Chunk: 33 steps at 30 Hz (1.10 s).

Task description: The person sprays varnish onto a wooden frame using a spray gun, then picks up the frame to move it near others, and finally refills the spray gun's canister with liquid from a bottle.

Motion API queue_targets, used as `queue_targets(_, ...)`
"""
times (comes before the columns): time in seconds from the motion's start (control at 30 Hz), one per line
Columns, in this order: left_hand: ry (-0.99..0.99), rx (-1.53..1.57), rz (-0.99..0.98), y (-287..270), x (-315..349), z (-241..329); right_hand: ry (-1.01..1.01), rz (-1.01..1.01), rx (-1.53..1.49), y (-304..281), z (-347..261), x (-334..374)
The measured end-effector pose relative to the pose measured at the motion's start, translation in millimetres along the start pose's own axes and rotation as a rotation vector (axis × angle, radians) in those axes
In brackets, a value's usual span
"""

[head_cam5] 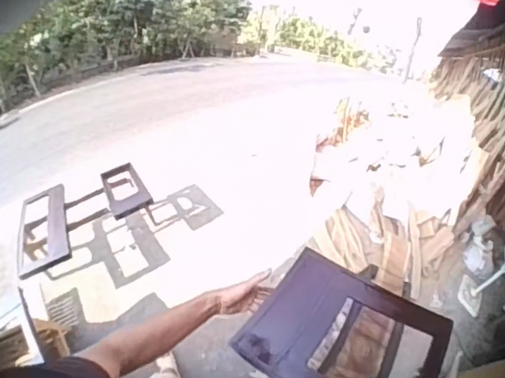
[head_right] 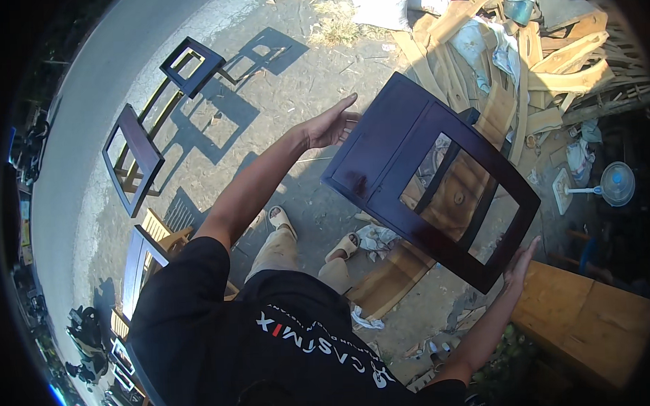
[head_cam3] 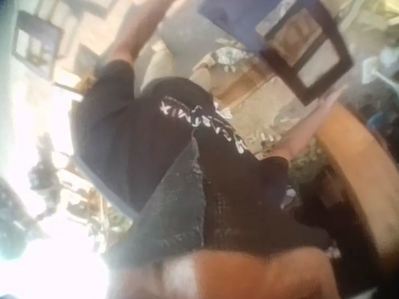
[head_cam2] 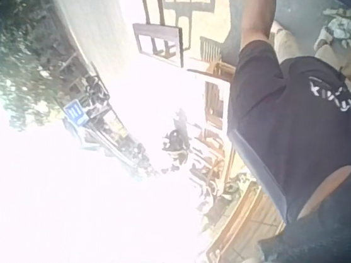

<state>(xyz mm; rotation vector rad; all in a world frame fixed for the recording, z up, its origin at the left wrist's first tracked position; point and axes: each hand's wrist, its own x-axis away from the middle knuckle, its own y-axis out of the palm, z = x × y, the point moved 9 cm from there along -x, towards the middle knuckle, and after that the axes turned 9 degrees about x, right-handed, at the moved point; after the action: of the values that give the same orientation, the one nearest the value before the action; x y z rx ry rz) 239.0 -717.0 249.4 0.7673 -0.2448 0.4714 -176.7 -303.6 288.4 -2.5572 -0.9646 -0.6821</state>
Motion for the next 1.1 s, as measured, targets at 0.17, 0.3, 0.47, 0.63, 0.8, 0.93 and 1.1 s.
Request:
queue_targets(0.17,0.154,0.17,-0.225,-18,86,73,-0.012,-0.139,0.009,95,-57,17)
queue_targets(0.3,0.25,0.321,-0.325,-29,168,109,0.001,-0.145,0.099,172,-90,38)
queue_targets(0.47,0.409,0.38,-0.28,-70,279,157,0.005,-0.238,0.16,291,-119,38)
queue_targets(0.63,0.539,0.436,-0.101,-129,377,192,0.004,-0.346,0.228,441,-148,11)
queue_targets(0.8,0.694,0.479,-0.103,-183,438,218,0.0,-0.592,0.349,600,-178,-37)
queue_targets(0.93,0.847,0.472,0.053,-232,480,238,-0.009,-0.741,0.454,742,-202,-67)
queue_targets(1.1,0.994,0.483,0.317,-289,513,255,0.018,-1.054,0.537,925,-225,-99)
